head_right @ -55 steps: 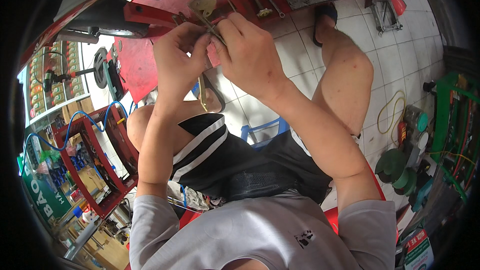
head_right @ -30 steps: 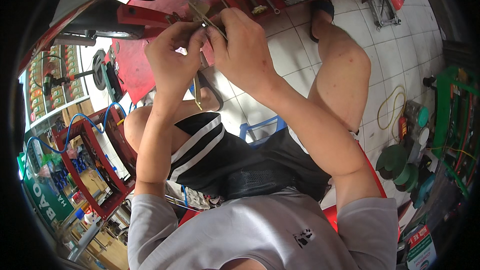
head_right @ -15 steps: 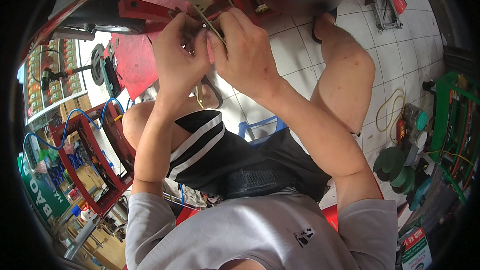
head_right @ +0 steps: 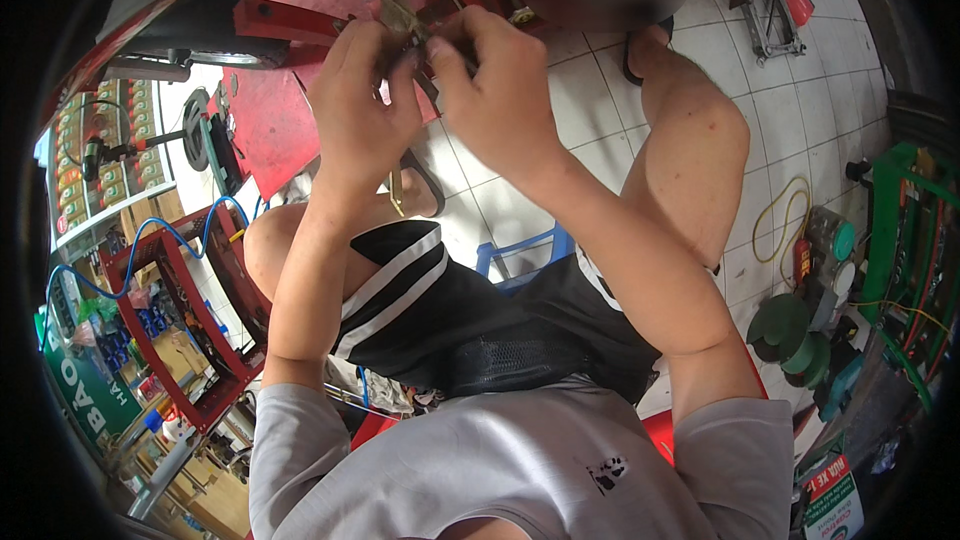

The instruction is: The person sits on a low stool in a workshop, using a screwdriver to disassemble a metal bracket and a cylindrical component. They remove screws and separate the parts, then reassemble the bracket with a long metal rod, tightening the screws to secure the assembly.

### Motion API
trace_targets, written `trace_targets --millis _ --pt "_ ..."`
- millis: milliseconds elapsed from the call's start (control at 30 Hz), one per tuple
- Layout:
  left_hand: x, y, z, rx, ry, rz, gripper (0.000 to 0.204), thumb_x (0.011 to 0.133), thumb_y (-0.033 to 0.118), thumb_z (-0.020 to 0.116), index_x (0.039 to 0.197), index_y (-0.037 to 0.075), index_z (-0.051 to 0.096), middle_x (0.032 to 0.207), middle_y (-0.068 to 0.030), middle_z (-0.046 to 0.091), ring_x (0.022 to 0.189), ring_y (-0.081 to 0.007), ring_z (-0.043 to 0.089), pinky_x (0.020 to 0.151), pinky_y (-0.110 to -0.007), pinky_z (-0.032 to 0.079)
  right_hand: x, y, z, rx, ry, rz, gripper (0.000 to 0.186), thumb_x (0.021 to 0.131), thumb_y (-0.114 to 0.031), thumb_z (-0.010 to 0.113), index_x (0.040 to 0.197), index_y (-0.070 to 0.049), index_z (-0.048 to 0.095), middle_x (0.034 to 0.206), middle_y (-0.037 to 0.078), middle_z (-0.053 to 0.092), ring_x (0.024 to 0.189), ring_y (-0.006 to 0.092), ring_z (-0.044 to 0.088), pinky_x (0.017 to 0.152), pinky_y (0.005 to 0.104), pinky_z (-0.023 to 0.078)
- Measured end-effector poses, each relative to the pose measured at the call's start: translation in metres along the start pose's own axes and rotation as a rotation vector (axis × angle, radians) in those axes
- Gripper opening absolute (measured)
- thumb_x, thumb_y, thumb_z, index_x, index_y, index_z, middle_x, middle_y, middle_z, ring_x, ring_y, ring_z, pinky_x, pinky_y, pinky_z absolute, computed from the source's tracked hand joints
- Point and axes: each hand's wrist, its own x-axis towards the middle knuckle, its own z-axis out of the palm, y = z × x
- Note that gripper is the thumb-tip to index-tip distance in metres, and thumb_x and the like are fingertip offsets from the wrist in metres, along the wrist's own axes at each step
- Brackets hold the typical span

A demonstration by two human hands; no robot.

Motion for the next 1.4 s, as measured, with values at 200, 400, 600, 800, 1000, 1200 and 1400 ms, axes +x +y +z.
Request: trace_targets --millis 200,400,600,800,1000,1200,1400 --pt "0.006 0.002 -0.004 0.012 0.057 -0.167 0.017 0.086 0.007 0.069 0.097 -0.002 0.060 0.087 -0.0119 0.063 0.068 -0.0252 0.065 0.060 -0.036 0.049 0.010 0.010 -0.008 0.422 0.099 0.185 0.022 0.097 -0.017 0.057 0.090 0.003 0.065 0.077 0.005 0.066 0.067 0.0097 0.061 0.059 0.0250 0.048" --pt "0.002 0.002 -0.001 -0.935 -0.142 -0.704 0.027 0.095 0.012 0.067 0.107 -0.009 0.057 0.087 -0.0110 0.070 0.077 -0.0120 0.068 0.064 -0.025 0.051 0.011 0.015 -0.008 0.571 0.102 0.260 0.018 0.099 -0.016 0.056 0.096 0.000 0.063 0.082 0.004 0.065 0.068 0.0083 0.060 0.061 0.0247 0.048" --pt "0.001 -0.007 -0.006 -1.024 -0.196 -0.712 0.028 0.096 0.013 0.062 0.117 -0.004 0.058 0.097 -0.0092 0.070 0.082 -0.0152 0.068 0.069 -0.025 0.049 0.007 0.010 -0.005 0.567 0.002 0.224 0.017 0.102 -0.015 0.053 0.104 -0.001 0.062 0.094 0.005 0.067 0.081 0.0082 0.061 0.072 0.0231 0.050" --pt "-0.001 0.002 -0.007 -1.066 -0.231 -0.803 0.027 0.094 0.015 0.063 0.117 0.000 0.059 0.095 -0.0087 0.070 0.079 -0.0146 0.066 0.067 -0.025 0.049 0.011 0.018 -0.002 0.489 0.108 0.164 0.020 0.100 -0.016 0.055 0.100 0.002 0.064 0.084 0.005 0.066 0.076 0.0081 0.057 0.067 0.0263 0.047" --pt "-0.002 0.008 -0.003 -0.287 0.050 -0.506 0.023 0.090 0.014 0.068 0.102 -0.005 0.059 0.080 -0.0081 0.069 0.069 -0.0157 0.062 0.058 -0.030 0.047 0.013 0.015 -0.003 0.163 0.132 0.029 0.017 0.096 -0.013 0.057 0.095 0.002 0.065 0.077 0.007 0.066 0.072 0.0116 0.060 0.066 0.0290 0.047" --pt "0.004 0.011 -0.006 -0.213 -0.056 -0.293 0.014 0.088 0.010 0.067 0.089 -0.002 0.062 0.072 -0.0157 0.064 0.060 -0.0248 0.058 0.056 -0.033 0.046 0.008 0.011 -0.003 -0.072 0.047 -0.071 0.013 0.090 -0.009 0.059 0.092 0.002 0.065 0.079 0.019 0.067 0.073 0.0317 0.067 0.068 0.0384 0.051" --pt "-0.007 -0.005 0.002 -0.105 -0.264 -0.346 0.013 0.092 0.008 0.059 0.099 -0.002 0.065 0.073 -0.0116 0.065 0.060 -0.0129 0.057 0.055 -0.028 0.042 0.006 0.017 -0.003 -0.342 -0.169 -0.107 0.015 0.086 -0.011 0.060 0.088 0.003 0.064 0.085 0.023 0.066 0.079 0.0405 0.066 0.072 0.0476 0.050"
